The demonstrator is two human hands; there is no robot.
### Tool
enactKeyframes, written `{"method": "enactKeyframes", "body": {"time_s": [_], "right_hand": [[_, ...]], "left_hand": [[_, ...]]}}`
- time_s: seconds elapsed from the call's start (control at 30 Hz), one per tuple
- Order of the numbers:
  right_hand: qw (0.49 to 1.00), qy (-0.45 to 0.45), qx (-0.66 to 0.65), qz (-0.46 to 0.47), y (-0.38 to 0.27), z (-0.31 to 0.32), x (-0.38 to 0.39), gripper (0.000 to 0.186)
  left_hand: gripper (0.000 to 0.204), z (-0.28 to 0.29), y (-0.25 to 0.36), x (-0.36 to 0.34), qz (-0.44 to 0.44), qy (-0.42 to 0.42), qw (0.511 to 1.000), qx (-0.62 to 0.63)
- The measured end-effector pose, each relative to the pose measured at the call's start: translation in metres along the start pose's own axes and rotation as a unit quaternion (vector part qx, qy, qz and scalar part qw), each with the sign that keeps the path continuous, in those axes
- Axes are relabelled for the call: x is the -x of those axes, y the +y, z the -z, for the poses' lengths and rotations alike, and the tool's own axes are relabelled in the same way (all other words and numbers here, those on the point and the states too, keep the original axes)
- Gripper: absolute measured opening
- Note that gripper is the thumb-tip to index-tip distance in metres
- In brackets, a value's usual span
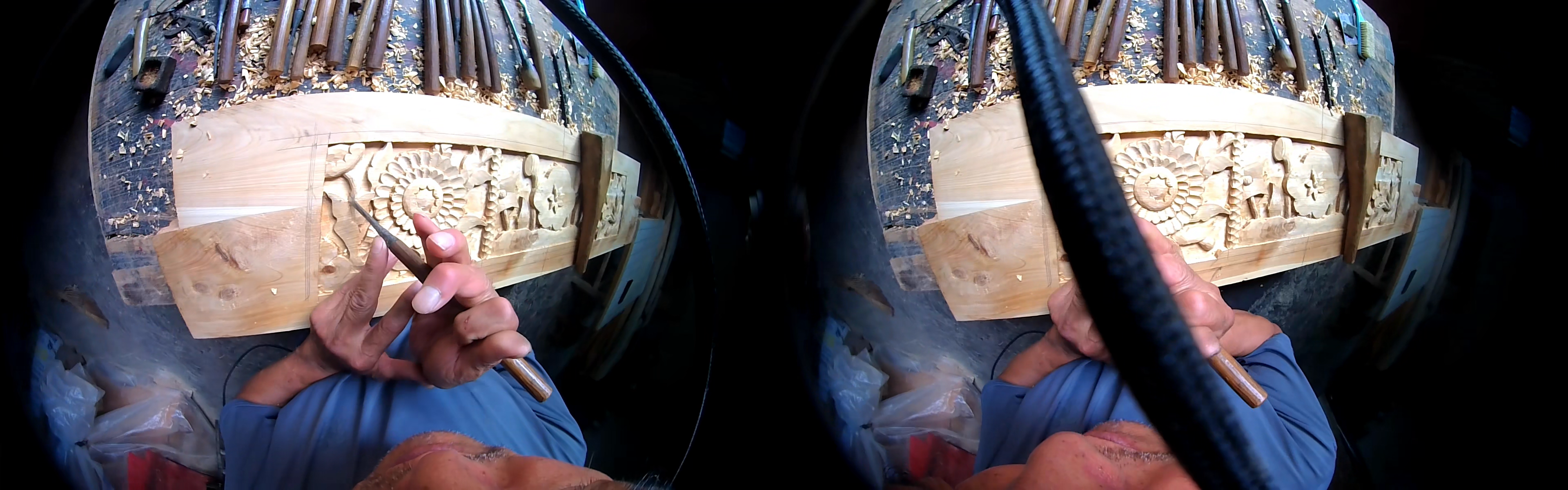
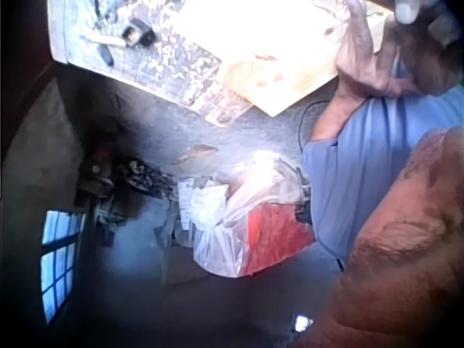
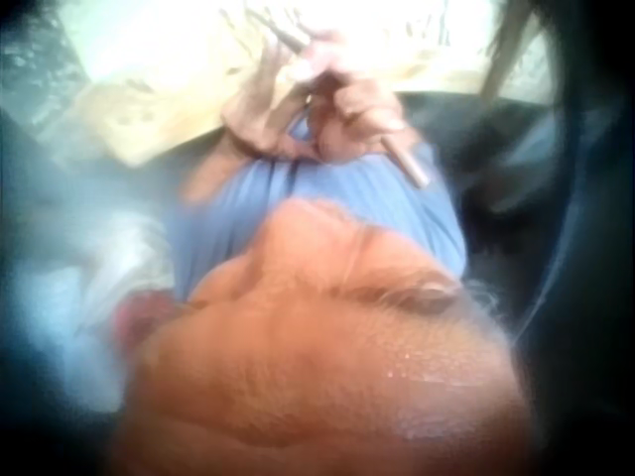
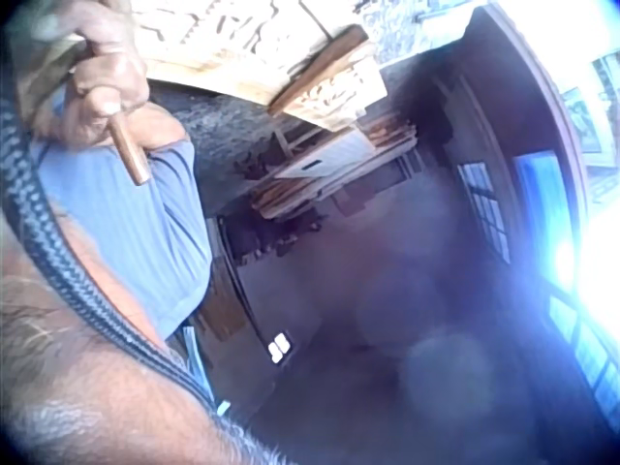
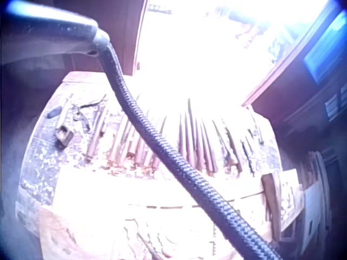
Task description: The person carves a decorative floral and animal pattern into a wooden plank using various wood carving chisels, occasionally using a mallet to tap the tools.
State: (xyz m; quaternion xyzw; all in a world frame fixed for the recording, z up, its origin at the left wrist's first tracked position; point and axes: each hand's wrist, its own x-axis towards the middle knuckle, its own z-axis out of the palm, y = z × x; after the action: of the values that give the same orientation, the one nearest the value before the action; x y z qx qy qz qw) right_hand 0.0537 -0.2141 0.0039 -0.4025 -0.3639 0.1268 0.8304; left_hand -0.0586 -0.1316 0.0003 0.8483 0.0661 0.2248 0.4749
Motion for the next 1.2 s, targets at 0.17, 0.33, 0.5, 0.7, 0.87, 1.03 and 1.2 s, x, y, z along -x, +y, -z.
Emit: {"method": "enactKeyframes", "body": {"time_s": [0.17,0.33,0.5,0.7,0.87,1.03,1.2], "right_hand": [[0.997,0.034,0.027,-0.060,-0.016,-0.019,-0.008,0.063],[1.000,-0.015,0.011,-0.018,-0.025,-0.014,-0.039,0.059],[0.998,0.036,0.047,-0.016,-0.042,0.010,-0.073,0.058],[0.992,0.121,0.032,-0.022,-0.042,-0.002,-0.085,0.051],[0.998,0.016,0.043,0.038,-0.029,-0.005,-0.094,0.052],[0.992,-0.066,0.095,0.047,-0.014,-0.016,-0.093,0.058],[0.991,-0.088,0.097,0.028,-0.005,-0.031,-0.085,0.063]], "left_hand": [[0.067,0.002,0.001,0.003,0.001,-0.009,1.000,0.018],[0.068,0.008,0.001,0.009,0.022,-0.021,0.996,0.078],[0.044,0.038,0.007,0.003,-0.074,-0.007,0.988,-0.132],[0.047,0.035,0.001,0.015,-0.067,0.000,0.985,-0.156],[0.058,0.029,0.002,0.009,-0.040,0.000,0.979,-0.202],[0.071,0.026,0.002,-0.002,0.022,-0.025,0.987,-0.157],[0.081,0.026,-0.002,-0.002,0.034,-0.025,0.991,-0.124]]}}
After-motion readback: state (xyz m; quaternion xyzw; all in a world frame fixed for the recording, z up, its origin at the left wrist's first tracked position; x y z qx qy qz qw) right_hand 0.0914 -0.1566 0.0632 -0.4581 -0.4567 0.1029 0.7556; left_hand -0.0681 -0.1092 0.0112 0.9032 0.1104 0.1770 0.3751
